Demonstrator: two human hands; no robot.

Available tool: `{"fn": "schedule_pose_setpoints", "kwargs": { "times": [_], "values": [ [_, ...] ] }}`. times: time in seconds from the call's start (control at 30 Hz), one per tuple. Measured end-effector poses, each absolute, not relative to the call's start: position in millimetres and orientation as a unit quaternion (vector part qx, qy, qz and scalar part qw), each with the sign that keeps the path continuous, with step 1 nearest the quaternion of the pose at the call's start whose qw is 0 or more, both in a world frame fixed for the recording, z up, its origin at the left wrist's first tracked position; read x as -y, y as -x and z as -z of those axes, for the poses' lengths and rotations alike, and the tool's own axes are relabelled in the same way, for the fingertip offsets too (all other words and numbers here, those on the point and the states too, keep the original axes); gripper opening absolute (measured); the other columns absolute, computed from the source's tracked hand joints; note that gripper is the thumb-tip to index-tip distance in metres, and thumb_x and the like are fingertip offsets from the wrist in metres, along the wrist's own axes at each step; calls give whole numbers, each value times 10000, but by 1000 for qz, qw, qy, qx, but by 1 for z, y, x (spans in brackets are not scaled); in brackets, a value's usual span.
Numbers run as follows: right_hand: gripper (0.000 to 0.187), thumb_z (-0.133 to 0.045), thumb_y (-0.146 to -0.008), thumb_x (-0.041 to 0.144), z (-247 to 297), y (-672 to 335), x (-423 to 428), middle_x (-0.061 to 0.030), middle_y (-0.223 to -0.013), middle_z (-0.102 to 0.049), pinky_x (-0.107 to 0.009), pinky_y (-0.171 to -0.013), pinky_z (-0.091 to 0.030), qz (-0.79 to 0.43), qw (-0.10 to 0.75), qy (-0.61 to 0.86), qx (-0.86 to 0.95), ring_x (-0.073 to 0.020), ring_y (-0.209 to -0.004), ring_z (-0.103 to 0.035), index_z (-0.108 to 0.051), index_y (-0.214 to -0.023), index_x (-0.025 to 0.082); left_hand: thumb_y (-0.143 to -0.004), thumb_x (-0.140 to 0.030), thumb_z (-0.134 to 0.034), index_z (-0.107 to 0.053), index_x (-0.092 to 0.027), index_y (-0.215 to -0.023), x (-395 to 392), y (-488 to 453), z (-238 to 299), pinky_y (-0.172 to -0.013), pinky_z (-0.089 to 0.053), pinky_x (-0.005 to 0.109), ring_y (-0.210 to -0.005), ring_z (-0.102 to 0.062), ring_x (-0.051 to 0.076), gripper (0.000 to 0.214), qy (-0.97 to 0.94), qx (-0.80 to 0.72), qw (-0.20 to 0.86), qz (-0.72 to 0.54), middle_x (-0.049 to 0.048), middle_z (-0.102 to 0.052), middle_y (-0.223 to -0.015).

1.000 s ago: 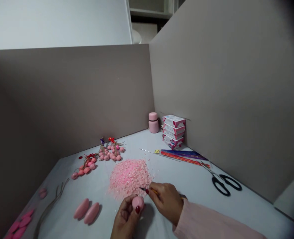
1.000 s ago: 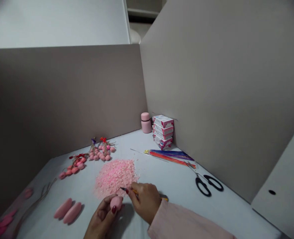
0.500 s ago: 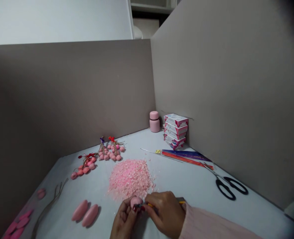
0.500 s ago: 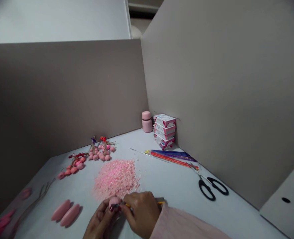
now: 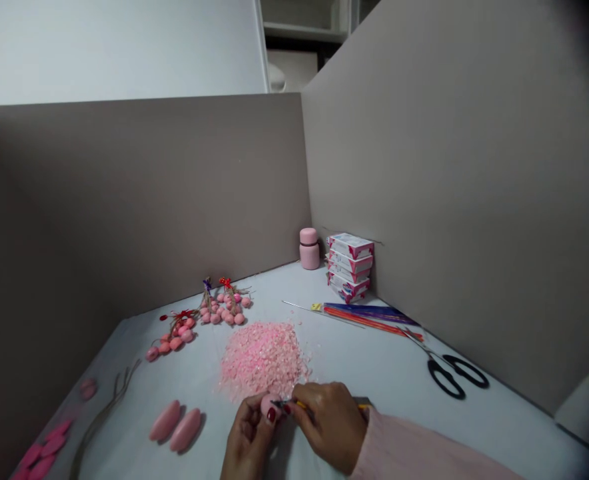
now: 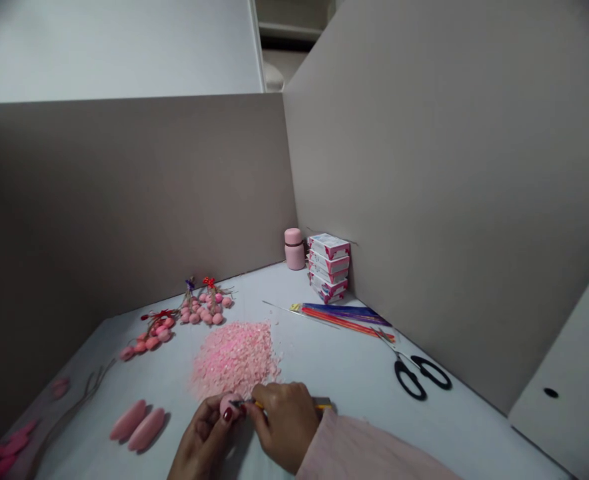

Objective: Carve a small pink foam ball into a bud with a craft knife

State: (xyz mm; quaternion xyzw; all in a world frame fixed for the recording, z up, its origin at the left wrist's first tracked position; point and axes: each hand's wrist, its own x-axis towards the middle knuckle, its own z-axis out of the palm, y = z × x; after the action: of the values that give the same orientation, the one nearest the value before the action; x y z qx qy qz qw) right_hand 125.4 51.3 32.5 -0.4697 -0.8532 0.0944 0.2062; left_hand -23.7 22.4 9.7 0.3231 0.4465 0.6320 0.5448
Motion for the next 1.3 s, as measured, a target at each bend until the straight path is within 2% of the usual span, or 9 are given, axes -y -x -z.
{"fn": "schedule_pose_setpoints", "kwargs": {
  "times": [0.17, 0.27, 0.4, 0.6, 0.87, 0.97, 1.3],
  "values": [
    [231, -451, -891, 291, -27, -132, -66, -4, -674, -690, -252, -515, -230, -96, 217, 518, 821, -161, -609, -631, -594, -722, 225, -552, -360, -810, -702, -160, -762, -18, 19, -8, -616, -464, 234, -630, -603, 146, 309, -343, -437, 551, -623, 46, -705, -660],
    [265, -399, -923, 284, -25, -137, -72, -4, -656, -679, -242, -509, -231, -98, 228, 531, 810, -150, -597, -624, -585, -748, 217, -532, -352, -823, -709, -154, -762, -19, 18, -9, -649, -502, 239, -635, -631, 139, 324, -285, -429, 584, -627, 54, -729, -689],
    [280, -384, -926, 298, -27, -135, -65, 14, -650, -649, -219, -527, -267, -126, 251, 489, 826, -124, -579, -592, -554, -719, 214, -472, -262, -864, -731, -163, -774, -22, 22, -16, -707, -532, 212, -705, -683, 137, 345, -174, -417, 623, -639, 46, -757, -761],
    [252, -400, -896, 270, -31, -128, -55, 19, -637, -618, -218, -545, -281, -157, 272, 403, 859, -120, -585, -568, -512, -678, 212, -454, -215, -870, -752, -183, -716, -21, 21, -21, -617, -541, 133, -664, -704, 118, 289, -142, -405, 657, -620, 18, -767, -691],
    [224, -416, -885, 270, -30, -128, -55, 22, -645, -615, -233, -549, -276, -136, 270, 401, 865, -126, -607, -577, -497, -683, 213, -414, -157, -882, -746, -166, -670, -19, 19, -28, -620, -551, 139, -624, -692, 105, 290, -129, -401, 673, -608, 8, -744, -651],
    [226, -410, -887, 264, -30, -128, -54, 19, -657, -621, -232, -558, -282, -130, 270, 410, 862, -129, -620, -584, -510, -691, 215, -419, -148, -880, -738, -162, -644, -20, 19, -26, -617, -555, 141, -592, -686, 99, 267, -130, -394, 682, -602, 3, -733, -604],
    [225, -420, -890, 260, -31, -126, -51, 18, -661, -635, -231, -555, -283, -136, 255, 444, 848, -130, -613, -595, -541, -705, 216, -502, -210, -856, -713, -143, -697, -23, 24, -14, -646, -541, 166, -620, -649, 99, 251, -200, -382, 652, -624, 20, -701, -640]
  ]
}}
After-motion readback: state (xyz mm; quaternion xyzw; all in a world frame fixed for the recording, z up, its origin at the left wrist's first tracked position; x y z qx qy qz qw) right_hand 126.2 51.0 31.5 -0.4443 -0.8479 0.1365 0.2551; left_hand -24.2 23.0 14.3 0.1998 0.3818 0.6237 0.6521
